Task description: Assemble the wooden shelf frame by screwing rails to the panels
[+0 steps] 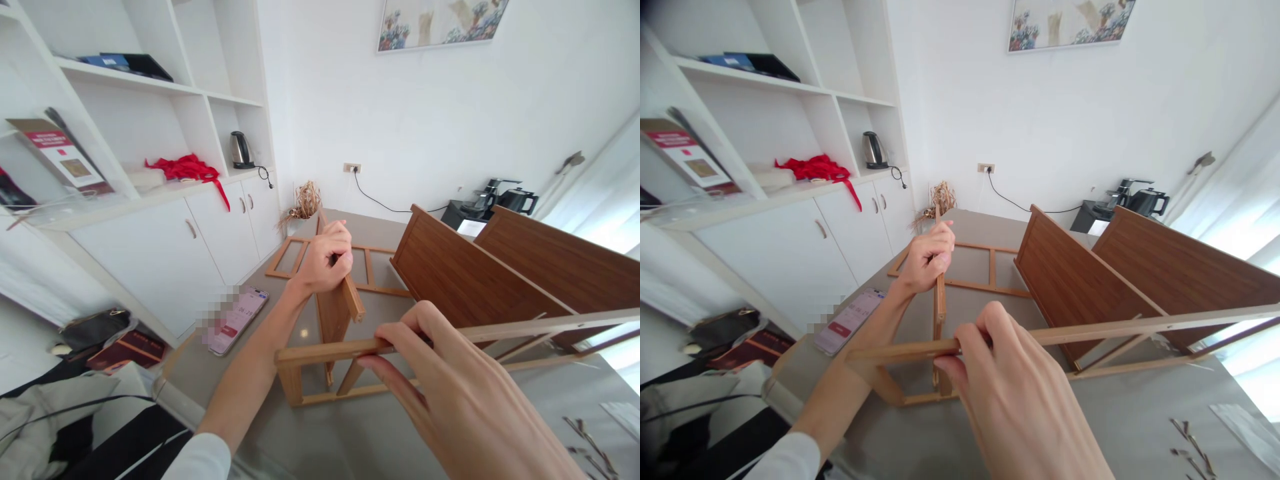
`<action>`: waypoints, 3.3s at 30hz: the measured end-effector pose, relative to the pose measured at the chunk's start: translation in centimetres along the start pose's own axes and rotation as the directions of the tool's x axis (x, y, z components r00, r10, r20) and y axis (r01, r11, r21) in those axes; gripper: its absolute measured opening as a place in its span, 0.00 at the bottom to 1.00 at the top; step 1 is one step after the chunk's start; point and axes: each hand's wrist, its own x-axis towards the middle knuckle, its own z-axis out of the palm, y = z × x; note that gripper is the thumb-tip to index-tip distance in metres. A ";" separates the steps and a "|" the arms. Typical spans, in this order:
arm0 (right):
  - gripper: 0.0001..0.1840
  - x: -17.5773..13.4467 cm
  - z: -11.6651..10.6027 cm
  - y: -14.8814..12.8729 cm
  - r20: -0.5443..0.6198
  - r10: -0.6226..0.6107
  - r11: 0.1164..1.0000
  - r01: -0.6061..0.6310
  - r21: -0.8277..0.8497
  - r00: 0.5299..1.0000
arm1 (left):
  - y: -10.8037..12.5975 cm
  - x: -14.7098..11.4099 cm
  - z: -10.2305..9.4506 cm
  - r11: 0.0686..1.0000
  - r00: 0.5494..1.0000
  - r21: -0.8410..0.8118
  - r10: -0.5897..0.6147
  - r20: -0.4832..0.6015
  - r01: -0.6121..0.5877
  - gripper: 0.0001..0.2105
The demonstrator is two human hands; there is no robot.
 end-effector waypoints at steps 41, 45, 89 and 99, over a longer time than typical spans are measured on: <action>0.13 -0.2 1.0 -0.4 0.006 0.026 0.999 -0.026 0.018 1.000 | 2.4 -2.0 -1.2 0.997 0.990 -0.016 0.070 0.124 -0.069 0.20; 0.13 -0.2 1.2 -0.4 -0.012 0.026 0.999 -0.026 0.023 1.000 | 3.8 -1.7 -1.5 0.992 0.979 -0.098 0.093 0.180 -0.076 0.22; 0.21 -32.7 0.3 17.2 0.084 0.827 0.557 -0.830 0.015 0.557 | 9.6 -0.3 -5.3 0.819 0.467 0.382 -0.562 0.683 0.427 0.23; 0.21 -32.3 3.9 19.8 0.079 0.736 0.669 -0.740 0.062 0.672 | 14.5 -1.0 -7.1 0.791 0.501 0.300 -0.580 0.642 0.533 0.25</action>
